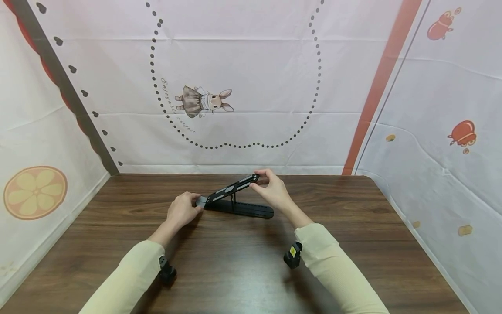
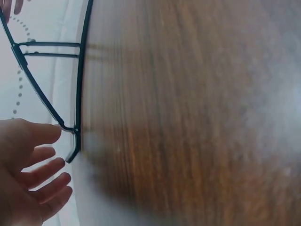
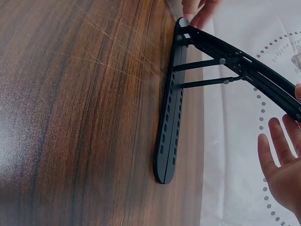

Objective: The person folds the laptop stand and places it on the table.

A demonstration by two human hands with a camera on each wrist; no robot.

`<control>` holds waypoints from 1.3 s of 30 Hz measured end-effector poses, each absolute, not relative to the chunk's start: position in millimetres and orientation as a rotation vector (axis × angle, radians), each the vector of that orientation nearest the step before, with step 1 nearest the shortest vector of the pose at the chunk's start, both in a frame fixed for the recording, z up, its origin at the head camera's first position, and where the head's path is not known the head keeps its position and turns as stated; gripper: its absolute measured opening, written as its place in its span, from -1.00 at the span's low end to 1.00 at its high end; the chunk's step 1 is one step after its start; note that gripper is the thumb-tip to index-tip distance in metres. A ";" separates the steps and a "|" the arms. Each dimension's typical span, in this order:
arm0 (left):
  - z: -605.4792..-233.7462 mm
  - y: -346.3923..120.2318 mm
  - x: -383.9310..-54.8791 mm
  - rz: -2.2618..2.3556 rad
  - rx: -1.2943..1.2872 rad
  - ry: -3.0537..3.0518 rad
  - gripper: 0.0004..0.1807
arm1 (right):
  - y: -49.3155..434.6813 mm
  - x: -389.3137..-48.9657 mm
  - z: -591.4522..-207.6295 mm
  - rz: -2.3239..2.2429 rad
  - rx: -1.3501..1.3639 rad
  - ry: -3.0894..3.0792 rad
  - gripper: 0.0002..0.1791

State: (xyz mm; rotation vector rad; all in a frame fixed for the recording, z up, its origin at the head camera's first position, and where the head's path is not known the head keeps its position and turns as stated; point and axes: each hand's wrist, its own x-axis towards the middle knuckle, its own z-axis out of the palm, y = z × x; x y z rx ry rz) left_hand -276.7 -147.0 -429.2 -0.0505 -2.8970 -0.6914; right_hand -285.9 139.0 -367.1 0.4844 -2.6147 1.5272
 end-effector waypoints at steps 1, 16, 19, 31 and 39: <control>-428.9 -145.7 -276.3 -0.695 -0.058 -2.880 -0.54 | 139.0 -286.1 -367.3 1.524 0.483 -2.615 -0.48; -427.2 -117.3 -275.6 -0.745 -0.108 -2.823 -0.54 | 137.5 -287.1 -368.5 1.482 0.485 -2.628 -0.52; -428.2 -115.6 -276.5 -0.735 -0.095 -2.825 -0.58 | 137.6 -287.2 -369.2 1.482 0.485 -2.626 -0.52; -430.8 -113.1 -279.8 -0.737 -0.080 -2.803 -0.65 | 138.3 -286.5 -369.9 1.501 0.480 -2.611 -0.50; -431.1 -113.3 -282.5 -0.763 -0.076 -2.800 -0.64 | 137.1 -285.6 -370.3 1.509 0.474 -2.601 -0.50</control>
